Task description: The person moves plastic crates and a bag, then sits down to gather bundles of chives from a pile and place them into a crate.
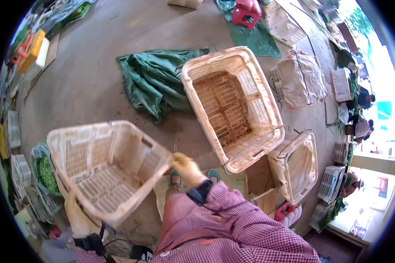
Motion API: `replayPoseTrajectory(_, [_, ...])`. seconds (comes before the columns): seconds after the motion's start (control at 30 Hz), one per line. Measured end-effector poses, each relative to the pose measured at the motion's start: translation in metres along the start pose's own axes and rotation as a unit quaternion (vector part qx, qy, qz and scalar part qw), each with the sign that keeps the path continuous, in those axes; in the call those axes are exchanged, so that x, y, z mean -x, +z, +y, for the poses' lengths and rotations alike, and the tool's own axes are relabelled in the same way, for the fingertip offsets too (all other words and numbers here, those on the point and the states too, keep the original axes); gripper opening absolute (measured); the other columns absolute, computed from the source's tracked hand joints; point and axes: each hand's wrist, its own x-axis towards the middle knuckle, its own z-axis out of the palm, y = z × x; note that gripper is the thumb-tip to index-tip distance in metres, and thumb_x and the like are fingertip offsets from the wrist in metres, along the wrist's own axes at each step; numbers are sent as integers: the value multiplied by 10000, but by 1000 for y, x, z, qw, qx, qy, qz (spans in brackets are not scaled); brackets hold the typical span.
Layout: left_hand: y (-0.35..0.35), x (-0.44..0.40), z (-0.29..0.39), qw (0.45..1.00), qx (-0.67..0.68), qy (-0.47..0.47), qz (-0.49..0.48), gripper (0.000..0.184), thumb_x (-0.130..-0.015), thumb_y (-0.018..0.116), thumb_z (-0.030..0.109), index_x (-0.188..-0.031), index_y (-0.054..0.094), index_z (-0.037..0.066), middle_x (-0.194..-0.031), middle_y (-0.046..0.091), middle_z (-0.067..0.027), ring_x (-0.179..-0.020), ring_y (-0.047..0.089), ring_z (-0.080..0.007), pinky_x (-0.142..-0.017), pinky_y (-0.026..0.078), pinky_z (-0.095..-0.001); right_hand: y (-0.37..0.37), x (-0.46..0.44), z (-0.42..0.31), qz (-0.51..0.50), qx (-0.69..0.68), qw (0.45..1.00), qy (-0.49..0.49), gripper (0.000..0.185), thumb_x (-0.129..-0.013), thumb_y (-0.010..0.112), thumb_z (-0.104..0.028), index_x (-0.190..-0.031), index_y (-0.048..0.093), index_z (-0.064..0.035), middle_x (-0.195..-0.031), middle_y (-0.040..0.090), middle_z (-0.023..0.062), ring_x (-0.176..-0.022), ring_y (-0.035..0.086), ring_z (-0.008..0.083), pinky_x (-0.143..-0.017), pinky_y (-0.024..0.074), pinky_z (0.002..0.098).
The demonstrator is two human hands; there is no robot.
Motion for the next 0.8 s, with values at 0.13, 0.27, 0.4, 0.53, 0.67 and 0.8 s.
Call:
replayPoseTrajectory(0.13, [-3,58,1,996,-67,-16,61,437,-1000,523,329,-1274,574,-8,-1180,664,-105,-1050,641,-231,-932,510,-351,-181,9,36,342,222,905,-126,555,-792,749,-138,-1292,560,13,-1290,590,204,-1218,553,355,-1080,424,395])
replayPoseTrajectory(0.27, [-45,87,-23,979,-87,-71,168,509,-1007,523,373,-1350,539,-3,-1289,630,-115,-1166,598,-244,-1031,458,-362,-345,26,148,490,110,849,165,901,-770,853,-279,-1428,383,116,-1380,518,274,-1242,531,350,-1081,408,406])
replayPoseTrajectory(0.4, [-90,118,-67,987,-63,-91,113,570,-985,553,431,-1405,505,47,-1362,584,-113,-1224,560,-268,-1061,437,-393,-383,10,253,395,-141,884,203,846,-795,848,-393,-1389,460,68,-1252,616,158,-1005,632,257,-860,522,360])
replayPoseTrajectory(0.53, [-72,135,-93,985,-36,-113,125,621,-974,534,479,-1422,484,52,-1390,561,-101,-1269,526,-281,-1092,412,-416,-397,-9,326,397,-286,854,179,432,-777,792,-172,-1126,633,26,-1001,661,80,-839,593,197,-737,494,348])
replayPoseTrajectory(0.67, [-115,143,-105,974,-53,-157,153,717,-937,525,565,-1446,461,64,-1427,534,-115,-1299,505,-299,-1108,391,-440,-370,5,280,410,-157,875,206,343,-729,695,-51,-1064,654,13,-956,665,84,-810,602,224,-710,493,342])
replayPoseTrajectory(0.8, [-131,153,-114,971,-18,-228,70,754,-921,514,600,-1462,448,80,-1464,495,-137,-1319,488,-322,-1124,370,-462,-315,6,250,377,-108,886,247,293,-786,675,-57,-1073,685,1,-968,691,142,-870,641,265,-813,516,372])
